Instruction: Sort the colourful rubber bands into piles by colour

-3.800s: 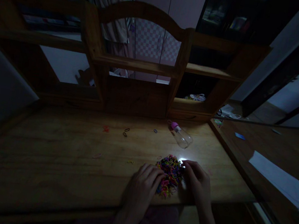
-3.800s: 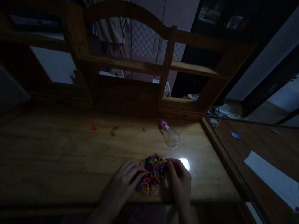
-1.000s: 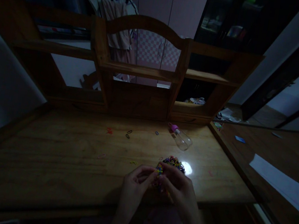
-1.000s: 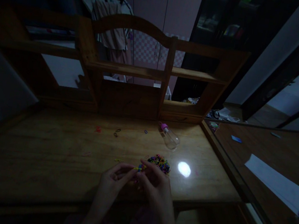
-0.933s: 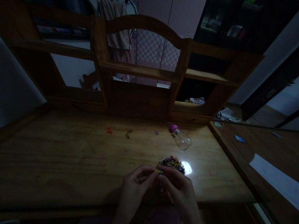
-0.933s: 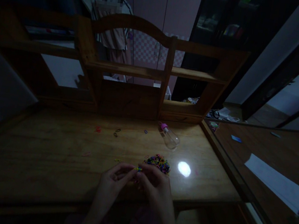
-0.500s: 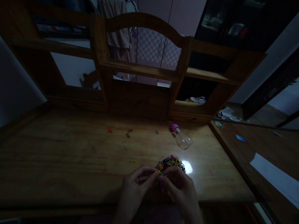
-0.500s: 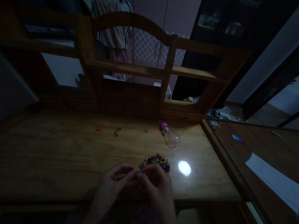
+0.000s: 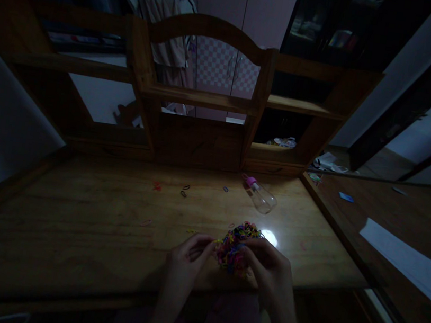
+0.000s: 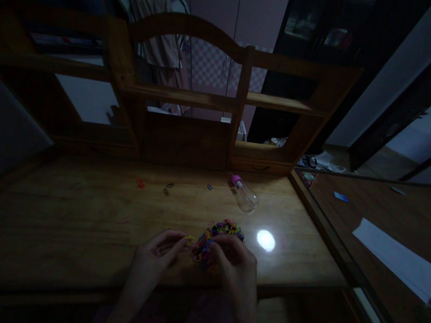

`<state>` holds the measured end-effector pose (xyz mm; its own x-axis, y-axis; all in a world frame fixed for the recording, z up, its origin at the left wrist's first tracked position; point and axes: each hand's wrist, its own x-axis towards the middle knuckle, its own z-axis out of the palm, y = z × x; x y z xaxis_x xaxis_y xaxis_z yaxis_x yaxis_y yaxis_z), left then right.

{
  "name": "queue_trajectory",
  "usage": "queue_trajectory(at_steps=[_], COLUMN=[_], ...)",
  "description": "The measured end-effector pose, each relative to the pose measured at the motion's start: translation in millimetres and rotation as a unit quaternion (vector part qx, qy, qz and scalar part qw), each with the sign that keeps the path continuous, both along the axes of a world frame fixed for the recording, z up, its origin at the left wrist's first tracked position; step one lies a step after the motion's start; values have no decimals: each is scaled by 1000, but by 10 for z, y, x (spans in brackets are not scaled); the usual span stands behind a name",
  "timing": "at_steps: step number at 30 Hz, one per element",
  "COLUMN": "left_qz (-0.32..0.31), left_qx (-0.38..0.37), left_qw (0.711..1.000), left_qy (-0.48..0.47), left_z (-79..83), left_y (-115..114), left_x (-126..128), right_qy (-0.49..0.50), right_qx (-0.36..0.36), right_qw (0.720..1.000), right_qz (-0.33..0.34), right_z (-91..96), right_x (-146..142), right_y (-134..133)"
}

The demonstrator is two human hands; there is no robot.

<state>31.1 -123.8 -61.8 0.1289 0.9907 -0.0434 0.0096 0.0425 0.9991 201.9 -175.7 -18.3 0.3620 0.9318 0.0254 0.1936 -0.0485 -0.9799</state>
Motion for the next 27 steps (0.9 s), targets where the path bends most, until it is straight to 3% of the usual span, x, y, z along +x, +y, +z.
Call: queue_trajectory(at_steps=[3, 8, 17, 23, 27], left_qz=[35, 82, 53, 83, 37], left_qx=[16, 95, 156, 226, 212], left_qw=[995, 964, 941, 915, 944], left_qy=[86, 234, 296, 324, 249], left_z=[-104, -170, -242, -60, 176], left_y=[113, 236, 281, 220, 79], left_x=[-179, -402, -445, -397, -211], right_qy=[-13, -16, -9, -20, -28], right_qx=[2, 2, -1, -1, -6], right_qw=[1000, 1000, 999, 999, 999], right_qz=[-19, -23, -38, -29, -16], right_z=[-24, -60, -73, -49, -48], right_x=[58, 98, 83, 90, 65], right_y=[-16, -25, -32, -80, -87])
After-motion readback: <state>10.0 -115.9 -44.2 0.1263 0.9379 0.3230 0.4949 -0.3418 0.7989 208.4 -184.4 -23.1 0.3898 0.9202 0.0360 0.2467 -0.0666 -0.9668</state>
